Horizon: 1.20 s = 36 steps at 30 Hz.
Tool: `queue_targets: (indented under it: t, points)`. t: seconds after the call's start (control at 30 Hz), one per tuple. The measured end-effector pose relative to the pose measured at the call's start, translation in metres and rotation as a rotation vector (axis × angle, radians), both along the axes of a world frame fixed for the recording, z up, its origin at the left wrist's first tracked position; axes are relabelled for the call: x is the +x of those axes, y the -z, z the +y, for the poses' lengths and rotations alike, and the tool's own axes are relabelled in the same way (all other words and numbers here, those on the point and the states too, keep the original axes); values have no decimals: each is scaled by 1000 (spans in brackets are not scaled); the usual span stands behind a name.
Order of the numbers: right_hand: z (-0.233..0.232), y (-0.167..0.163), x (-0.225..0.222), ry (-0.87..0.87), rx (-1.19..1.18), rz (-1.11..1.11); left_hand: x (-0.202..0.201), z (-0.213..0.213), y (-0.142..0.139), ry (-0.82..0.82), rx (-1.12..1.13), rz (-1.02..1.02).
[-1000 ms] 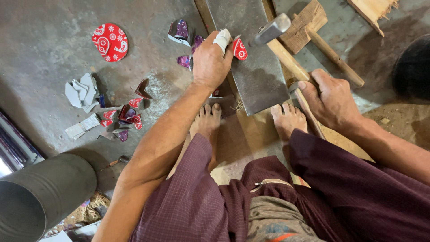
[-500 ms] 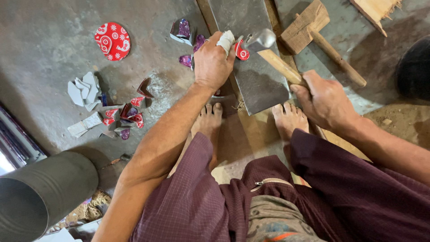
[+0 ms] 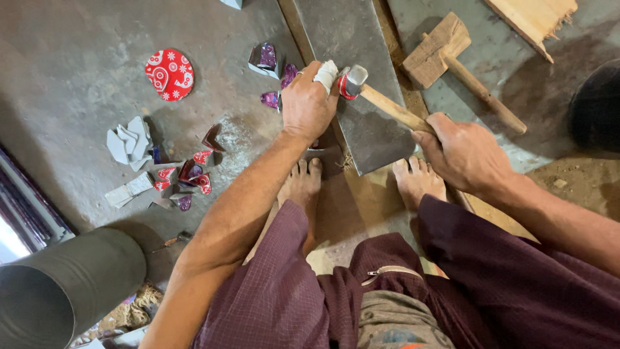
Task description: The person hammers small patterned decorative pieces on a metal anvil using a hammer. They repeatedly position each piece, strike it, and set it aside, handling multiple red and purple items one at a time.
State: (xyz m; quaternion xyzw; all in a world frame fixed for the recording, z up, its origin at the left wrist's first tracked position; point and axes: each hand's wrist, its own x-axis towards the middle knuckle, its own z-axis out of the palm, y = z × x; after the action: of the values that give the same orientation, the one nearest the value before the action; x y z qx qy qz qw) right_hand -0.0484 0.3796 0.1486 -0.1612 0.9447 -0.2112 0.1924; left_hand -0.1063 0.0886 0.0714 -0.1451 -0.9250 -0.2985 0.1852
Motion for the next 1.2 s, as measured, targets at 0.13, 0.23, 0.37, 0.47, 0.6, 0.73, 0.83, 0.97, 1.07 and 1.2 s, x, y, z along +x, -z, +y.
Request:
queue_targets:
  t: [0.13, 0.23, 0.37, 0.47, 0.6, 0.73, 0.83, 0.97, 1.07, 1.2]
  points:
    - [15, 7, -1, 177, -373, -401, 2, 0, -2, 8, 9, -52]
    - [18, 6, -5, 227, -497, -534, 1, 1, -2, -22, 19, -39]
    - [11, -12, -8, 88, -148, 63, -1, 0, 0, 16, 17, -4]
    - [3, -26, -5, 52, -344, 285, 1, 1, -1, 7, 10, -40]
    - [-10, -7, -10, 64, -111, -32, 3, 5, -8, 14, 45, -65]
    - [2, 27, 2, 2, 65, -279, 9, -11, -7, -38, 82, -39]
    - [23, 40, 25, 137, -189, -673, 18, -65, 8, -257, 171, -223]
    - [33, 54, 31, 27, -88, -576, 27, -174, 30, -495, 656, -373]
    - [45, 62, 21, -147, 11, -155, 51, -230, 27, -647, 595, -437]
    - [63, 87, 6, 60, -116, -150, 69, -252, 18, -452, -60, -606]
